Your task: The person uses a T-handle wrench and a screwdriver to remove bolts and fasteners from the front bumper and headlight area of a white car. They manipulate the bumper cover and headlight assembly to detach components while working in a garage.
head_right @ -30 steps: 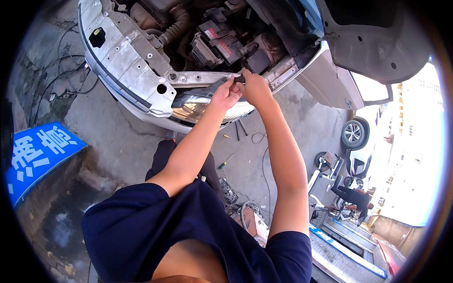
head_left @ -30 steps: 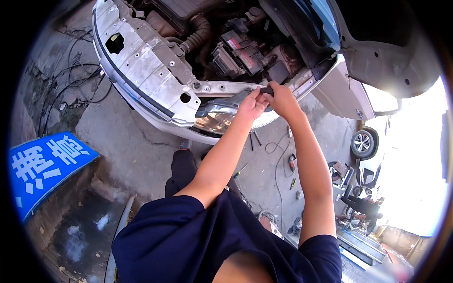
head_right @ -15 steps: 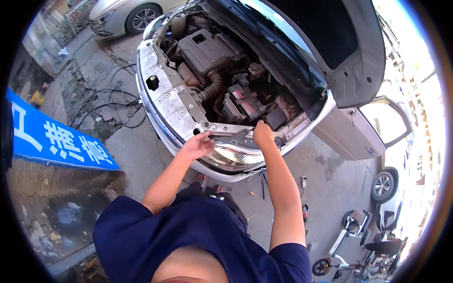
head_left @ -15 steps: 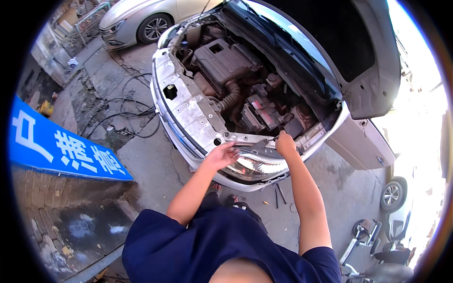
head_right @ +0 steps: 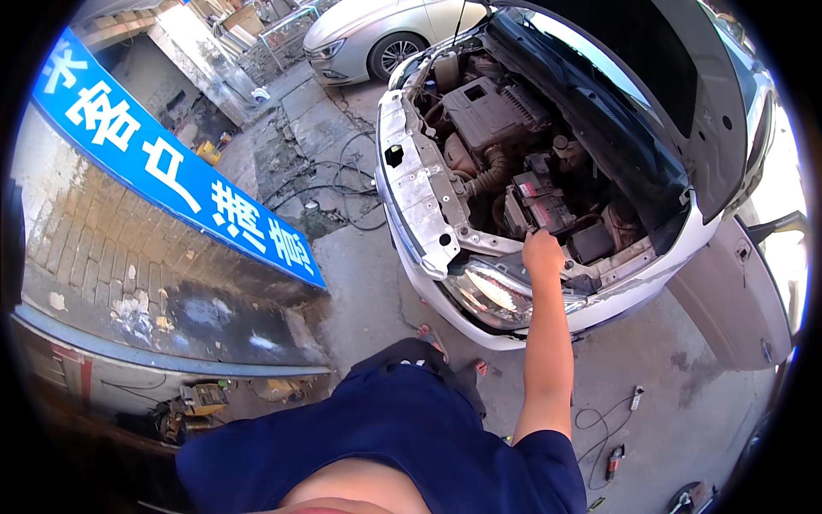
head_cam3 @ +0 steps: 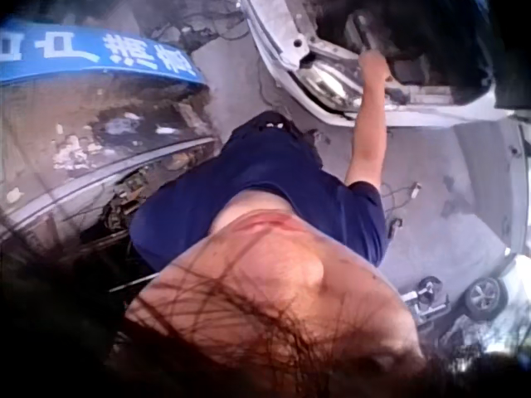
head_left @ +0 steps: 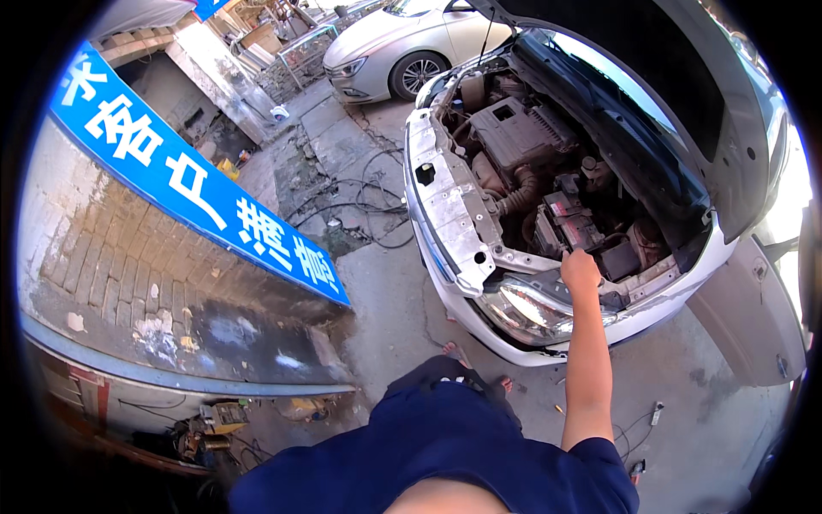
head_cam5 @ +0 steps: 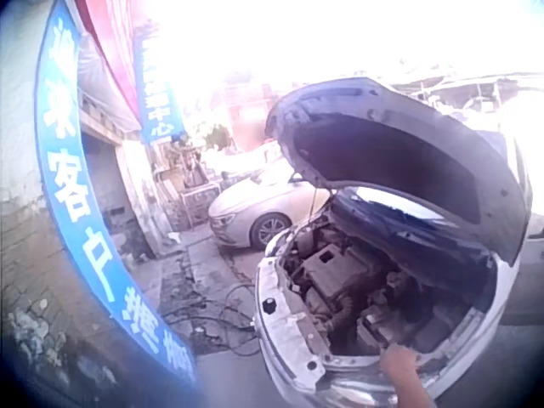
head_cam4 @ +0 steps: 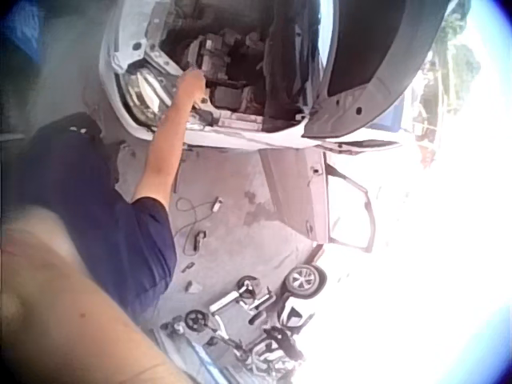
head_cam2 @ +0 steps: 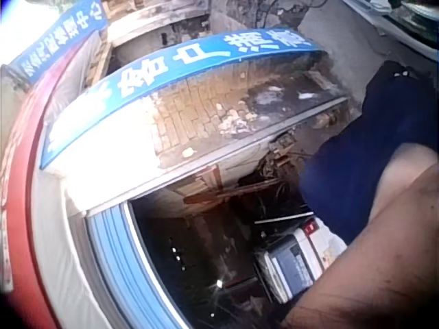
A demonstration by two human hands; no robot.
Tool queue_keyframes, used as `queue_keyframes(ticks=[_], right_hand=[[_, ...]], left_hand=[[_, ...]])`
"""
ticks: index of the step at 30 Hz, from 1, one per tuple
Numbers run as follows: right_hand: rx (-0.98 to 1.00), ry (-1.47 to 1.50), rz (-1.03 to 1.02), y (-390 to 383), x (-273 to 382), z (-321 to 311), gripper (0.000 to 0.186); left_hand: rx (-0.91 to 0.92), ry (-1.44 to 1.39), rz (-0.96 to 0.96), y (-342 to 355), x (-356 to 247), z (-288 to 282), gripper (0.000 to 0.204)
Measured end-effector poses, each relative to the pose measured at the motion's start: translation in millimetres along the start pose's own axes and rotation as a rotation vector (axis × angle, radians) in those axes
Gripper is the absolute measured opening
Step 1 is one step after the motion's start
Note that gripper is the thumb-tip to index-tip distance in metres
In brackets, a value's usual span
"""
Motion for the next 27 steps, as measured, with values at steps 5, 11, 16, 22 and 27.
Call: queue_keyframes(ticks=[5,11,16,22,27], right_hand=[[0.094,-0.107,-0.363,27,3,9,0.025],[-0.032,0.037,-0.619,35,5,6,0.014],[-0.239,0.165,-0.331,21,-6,10,0.023],[-0.337,0.097,-0.229,11,-2,9,0.026],[-0.367,0.113,-0.229,12,-7,4,0.018]], left_hand=[[-0.027,-0.454,-0.153,-19,48,19,0.018],[-0.188,-0.936,0.046,-29,-45,-52,0.013],[0.132,-1.154,0.366,-118,-210,-103,0.043],[0.954,-1.507,0.861,-350,-379,-145,0.048],[1.541,-1.183,1.123,-544,-414,-117,0.063]])
Point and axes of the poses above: each hand's wrist, its own y-axis towards the middle knuckle, its own z-axis out of the palm, x = y × z, the point moved 10 cm from there along y, towards the middle knuckle, and after that the axes turned 8 degrees about -z, right-handed, at the moved point
